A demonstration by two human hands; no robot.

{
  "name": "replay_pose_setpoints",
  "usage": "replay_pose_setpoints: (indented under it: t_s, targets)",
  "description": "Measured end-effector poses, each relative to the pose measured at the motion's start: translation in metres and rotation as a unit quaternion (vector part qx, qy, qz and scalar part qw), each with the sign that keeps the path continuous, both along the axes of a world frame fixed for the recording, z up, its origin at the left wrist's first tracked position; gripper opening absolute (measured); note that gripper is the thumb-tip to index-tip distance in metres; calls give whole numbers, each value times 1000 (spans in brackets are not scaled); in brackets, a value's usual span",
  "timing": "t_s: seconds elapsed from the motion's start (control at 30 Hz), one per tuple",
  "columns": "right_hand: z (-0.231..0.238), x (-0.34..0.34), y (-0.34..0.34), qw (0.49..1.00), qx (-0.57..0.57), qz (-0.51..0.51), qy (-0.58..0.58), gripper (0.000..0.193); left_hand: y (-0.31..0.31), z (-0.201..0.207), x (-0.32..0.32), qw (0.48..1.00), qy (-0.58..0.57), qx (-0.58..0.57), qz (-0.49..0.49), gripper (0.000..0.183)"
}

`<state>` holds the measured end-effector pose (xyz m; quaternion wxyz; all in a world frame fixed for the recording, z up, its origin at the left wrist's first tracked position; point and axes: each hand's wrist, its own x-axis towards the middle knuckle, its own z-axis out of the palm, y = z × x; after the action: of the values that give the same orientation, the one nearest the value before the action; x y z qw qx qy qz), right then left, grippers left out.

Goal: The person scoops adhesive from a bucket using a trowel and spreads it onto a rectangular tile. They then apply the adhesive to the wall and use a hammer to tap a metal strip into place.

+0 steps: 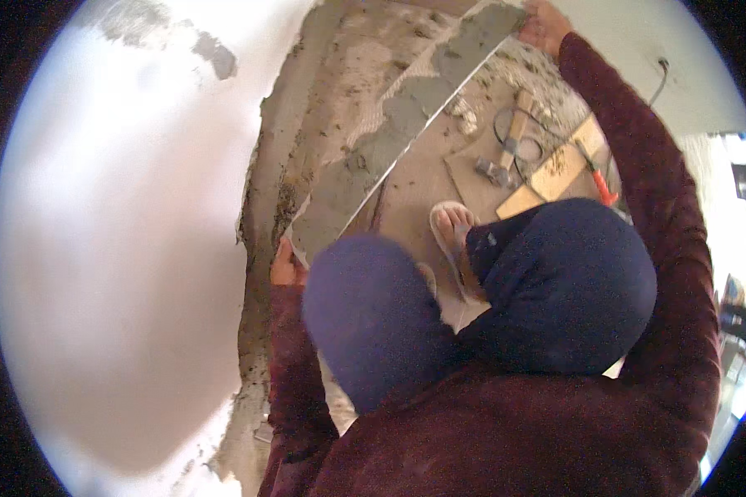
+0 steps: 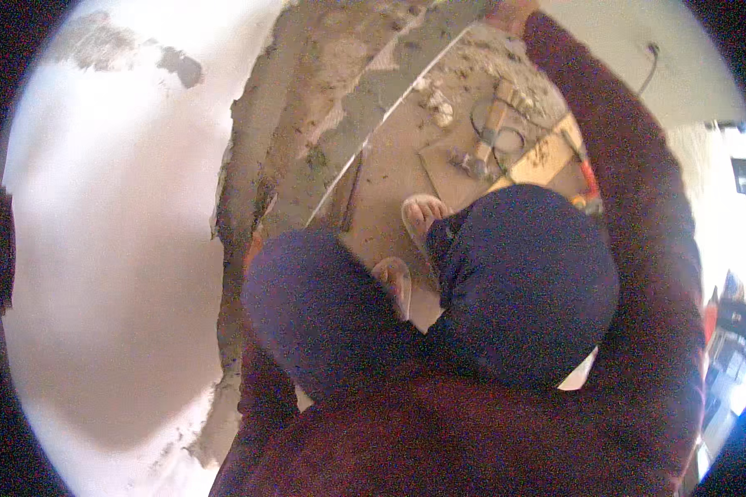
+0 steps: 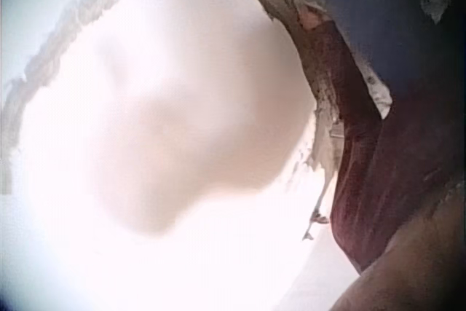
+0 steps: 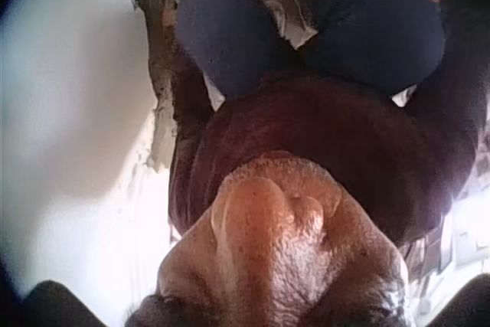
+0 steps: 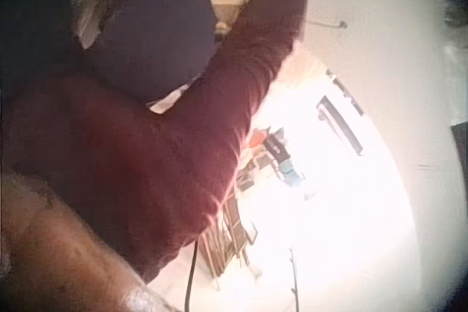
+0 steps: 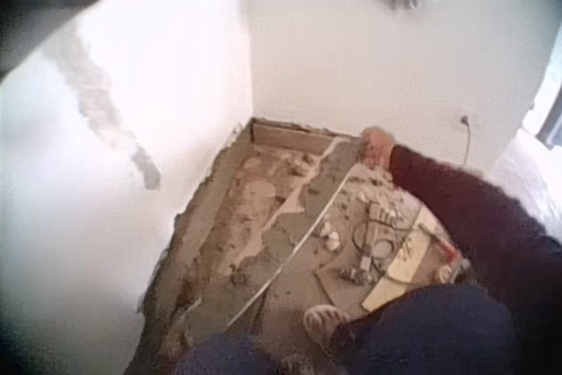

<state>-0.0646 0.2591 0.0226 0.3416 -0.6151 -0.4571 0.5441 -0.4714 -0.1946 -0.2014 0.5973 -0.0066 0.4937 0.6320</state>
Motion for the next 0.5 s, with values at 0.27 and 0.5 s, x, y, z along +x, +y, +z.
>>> replay_pose_setpoints:
  t_s: [0.27,0.5]
  targets:
    - [-131,-52,72,967,87,182,-155,26,-19,-9,19,995,-58,-18,74,40]
    - [-197,-99,103,995,-59,-19,81,33,-13,-44,44,987,-31,-109,115,28]
